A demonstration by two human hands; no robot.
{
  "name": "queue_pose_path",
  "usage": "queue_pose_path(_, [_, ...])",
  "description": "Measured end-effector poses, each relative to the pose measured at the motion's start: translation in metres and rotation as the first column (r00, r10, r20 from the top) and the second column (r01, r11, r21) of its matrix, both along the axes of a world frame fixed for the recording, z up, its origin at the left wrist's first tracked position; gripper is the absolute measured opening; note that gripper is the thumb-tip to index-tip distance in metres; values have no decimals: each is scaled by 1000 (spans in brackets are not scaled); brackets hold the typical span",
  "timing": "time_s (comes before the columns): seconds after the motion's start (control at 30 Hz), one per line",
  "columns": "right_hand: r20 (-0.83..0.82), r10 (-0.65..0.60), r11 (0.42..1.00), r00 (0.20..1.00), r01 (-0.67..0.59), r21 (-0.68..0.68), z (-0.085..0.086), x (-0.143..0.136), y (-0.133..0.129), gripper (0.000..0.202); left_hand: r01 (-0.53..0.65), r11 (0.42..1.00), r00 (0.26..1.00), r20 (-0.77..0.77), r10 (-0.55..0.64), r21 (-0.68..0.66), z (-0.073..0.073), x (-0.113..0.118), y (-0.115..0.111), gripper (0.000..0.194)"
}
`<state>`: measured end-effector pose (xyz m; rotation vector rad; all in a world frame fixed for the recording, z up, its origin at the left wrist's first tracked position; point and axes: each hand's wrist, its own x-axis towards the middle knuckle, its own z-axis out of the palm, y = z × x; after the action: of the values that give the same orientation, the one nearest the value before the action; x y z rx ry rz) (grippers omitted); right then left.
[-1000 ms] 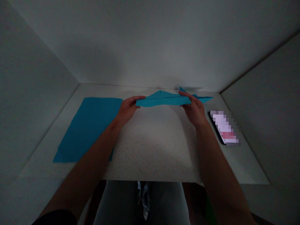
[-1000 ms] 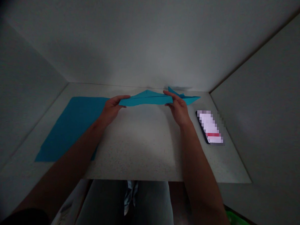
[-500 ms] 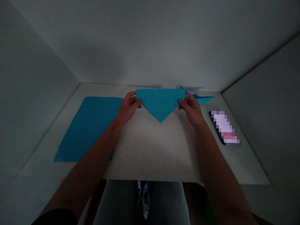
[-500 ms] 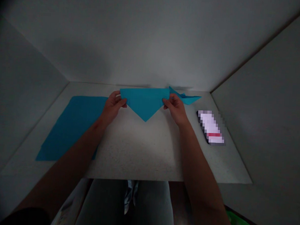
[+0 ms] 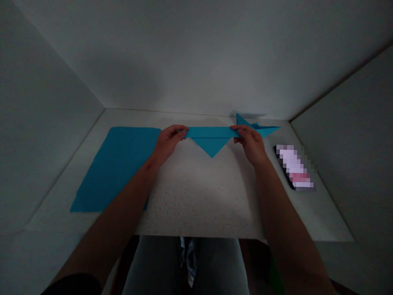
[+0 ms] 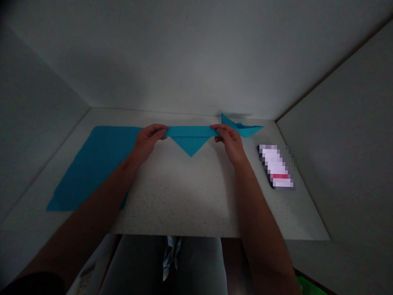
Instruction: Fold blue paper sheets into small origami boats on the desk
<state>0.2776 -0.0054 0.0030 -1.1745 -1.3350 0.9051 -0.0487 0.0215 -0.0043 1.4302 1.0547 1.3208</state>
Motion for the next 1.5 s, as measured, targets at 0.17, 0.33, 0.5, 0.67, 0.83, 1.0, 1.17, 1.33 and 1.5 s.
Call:
queue_pose_path(0.17, [4,-7,1000,1000,7,-7,2,3,0,28,9,1000,1000,4,-9,-6,0,-2,-1,29])
queue_pose_path(0.33, [-25,30,999,999,-31,-17,5,5,1,34,32,999,999,34,-32,-15,-3,-1,0,36])
queue_pose_path(0.5, [-31,14,1000,999,-13,10,2,4,3,41,-51,998,997,51,49,29,-6,-1,3,34])
queue_pose_path(0.67, [20,5,998,1000,-6,60,0,4,3,38,-38,999,999,20,37,27,-7,-1,4,41])
queue_pose_path(0.83, [36,29,998,999,-31,47,0,3,3,34,69,997,995,63,-71,43,-10,2,3,44])
queue_pose_path(1.0, [36,4,997,999,-7,78,0,1,4,38,82,994,996,-40,-79,67,-10,2,0,33])
queue_pose_path(1.17, [87,11,997,996,-18,81,2,-2,2,42,23,998,977,-214,-9,65,-6,1,-5,36])
queue_pose_path(1.33, [134,27,997,991,-36,71,1,-4,0,47,-20,999,958,-286,30,37,-2,0,-7,35])
queue_pose_path(1.5, [158,19,995,987,-34,93,-3,-6,1,44,-45,999,953,-299,46,9,0,0,-7,35])
